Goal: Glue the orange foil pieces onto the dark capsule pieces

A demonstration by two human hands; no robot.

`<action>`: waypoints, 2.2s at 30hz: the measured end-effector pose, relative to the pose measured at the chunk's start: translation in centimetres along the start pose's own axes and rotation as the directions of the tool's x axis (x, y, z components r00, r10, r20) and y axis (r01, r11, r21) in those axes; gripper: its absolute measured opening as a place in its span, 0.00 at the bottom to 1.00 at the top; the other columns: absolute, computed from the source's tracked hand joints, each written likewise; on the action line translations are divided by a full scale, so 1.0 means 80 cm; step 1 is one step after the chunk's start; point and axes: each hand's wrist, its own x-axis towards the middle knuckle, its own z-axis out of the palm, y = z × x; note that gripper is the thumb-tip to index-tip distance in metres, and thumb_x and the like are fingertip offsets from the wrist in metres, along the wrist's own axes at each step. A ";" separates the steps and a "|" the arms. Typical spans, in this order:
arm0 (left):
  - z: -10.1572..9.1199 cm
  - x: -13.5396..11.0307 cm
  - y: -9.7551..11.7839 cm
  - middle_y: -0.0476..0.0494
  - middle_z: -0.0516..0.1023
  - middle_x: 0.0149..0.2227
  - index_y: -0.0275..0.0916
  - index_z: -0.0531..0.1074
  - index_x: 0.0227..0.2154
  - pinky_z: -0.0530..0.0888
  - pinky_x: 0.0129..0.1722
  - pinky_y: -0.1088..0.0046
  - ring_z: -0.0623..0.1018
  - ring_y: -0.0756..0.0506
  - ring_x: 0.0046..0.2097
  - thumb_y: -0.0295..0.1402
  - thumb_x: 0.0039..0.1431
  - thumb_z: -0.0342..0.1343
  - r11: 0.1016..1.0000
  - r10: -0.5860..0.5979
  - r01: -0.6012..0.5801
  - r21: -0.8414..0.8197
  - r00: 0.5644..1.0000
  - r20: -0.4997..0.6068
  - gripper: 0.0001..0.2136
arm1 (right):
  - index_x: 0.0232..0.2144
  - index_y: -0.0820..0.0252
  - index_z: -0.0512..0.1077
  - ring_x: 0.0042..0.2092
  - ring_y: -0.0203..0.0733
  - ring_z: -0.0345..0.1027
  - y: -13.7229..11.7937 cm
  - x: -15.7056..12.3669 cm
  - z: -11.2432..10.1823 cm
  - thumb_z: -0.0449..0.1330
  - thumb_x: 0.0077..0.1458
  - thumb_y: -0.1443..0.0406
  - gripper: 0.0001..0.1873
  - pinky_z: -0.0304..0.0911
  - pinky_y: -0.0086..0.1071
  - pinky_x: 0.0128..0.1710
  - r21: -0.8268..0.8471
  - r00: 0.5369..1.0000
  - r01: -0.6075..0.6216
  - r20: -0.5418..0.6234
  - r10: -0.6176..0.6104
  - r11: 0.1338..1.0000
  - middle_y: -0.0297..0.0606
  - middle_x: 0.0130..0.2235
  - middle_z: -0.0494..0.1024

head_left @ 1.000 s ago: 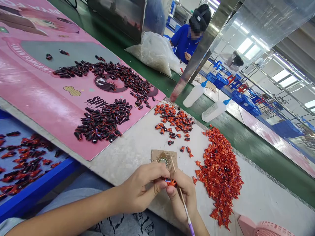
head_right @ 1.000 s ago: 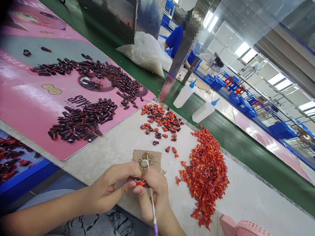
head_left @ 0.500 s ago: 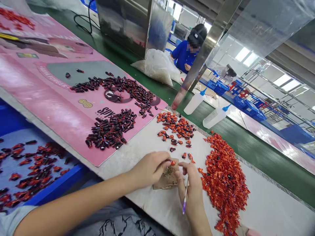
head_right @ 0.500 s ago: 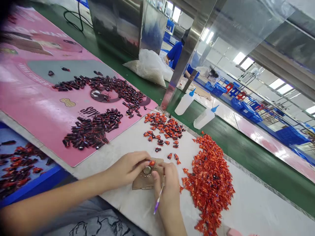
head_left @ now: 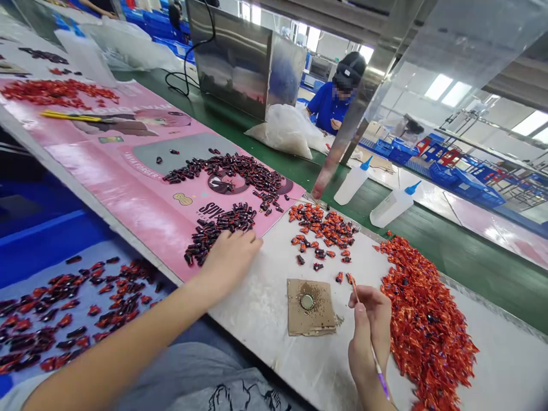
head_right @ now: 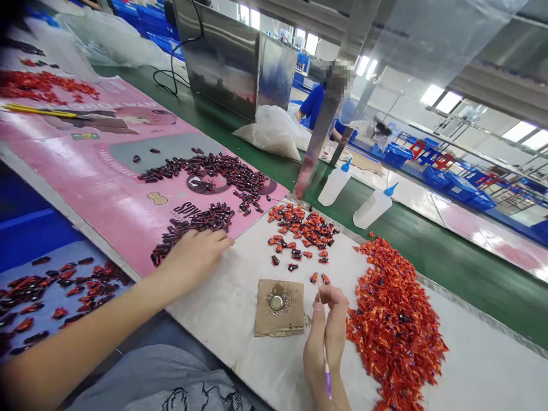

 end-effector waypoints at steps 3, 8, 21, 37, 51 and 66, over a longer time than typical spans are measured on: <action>0.008 -0.005 -0.026 0.32 0.79 0.41 0.33 0.77 0.38 0.69 0.41 0.58 0.78 0.32 0.45 0.16 0.57 0.45 0.999 0.030 -0.032 0.037 0.999 0.031 0.16 | 0.34 0.55 0.69 0.36 0.43 0.65 -0.008 -0.001 0.002 0.50 0.59 0.68 0.08 0.59 0.36 0.37 0.022 0.993 -0.011 0.116 0.008 1.000 0.36 0.33 0.71; 0.022 -0.001 -0.041 0.30 0.80 0.38 0.30 0.78 0.37 0.72 0.41 0.55 0.78 0.30 0.44 0.16 0.56 0.43 0.992 0.121 -0.122 0.022 0.992 0.028 0.18 | 0.21 0.56 0.64 0.32 0.42 0.62 -0.020 0.002 0.010 0.48 0.49 0.73 0.11 0.54 0.37 0.35 -0.004 0.962 0.072 0.265 -0.068 0.997 0.34 0.25 0.70; 0.040 -0.054 0.033 0.44 0.82 0.27 0.39 0.83 0.27 0.76 0.24 0.75 0.81 0.45 0.25 0.36 0.33 0.76 -0.257 0.023 0.328 -0.909 0.943 0.333 0.15 | 0.22 0.57 0.59 0.32 0.41 0.61 -0.033 0.005 0.017 0.44 0.50 0.74 0.10 0.51 0.39 0.40 -0.170 0.836 0.007 0.542 0.087 0.985 0.33 0.25 0.68; 0.066 -0.051 0.072 0.44 0.83 0.28 0.41 0.84 0.28 0.75 0.26 0.74 0.80 0.47 0.27 0.39 0.35 0.77 -0.514 0.045 0.272 -0.814 0.956 0.291 0.15 | 0.22 0.58 0.58 0.30 0.40 0.61 -0.034 0.005 0.016 0.45 0.50 0.75 0.10 0.46 0.39 0.37 -0.217 0.855 0.125 0.518 0.005 0.968 0.32 0.23 0.68; 0.069 -0.047 0.078 0.45 0.83 0.29 0.38 0.81 0.28 0.77 0.29 0.74 0.82 0.46 0.29 0.38 0.35 0.76 -0.544 -0.009 0.252 -0.800 0.952 0.307 0.15 | 0.20 0.56 0.64 0.29 0.40 0.65 -0.037 0.003 0.019 0.48 0.47 0.72 0.10 0.50 0.40 0.37 0.225 0.955 -0.120 0.294 0.051 0.967 0.32 0.24 0.74; 0.074 -0.046 0.075 0.43 0.83 0.30 0.36 0.81 0.28 0.80 0.30 0.72 0.80 0.46 0.30 0.36 0.38 0.75 -0.464 -0.016 0.239 -0.853 0.961 0.278 0.14 | 0.22 0.56 0.63 0.30 0.39 0.67 -0.047 -0.002 0.022 0.47 0.53 0.73 0.12 0.50 0.40 0.39 0.225 0.909 -0.022 0.410 -0.074 0.974 0.31 0.25 0.74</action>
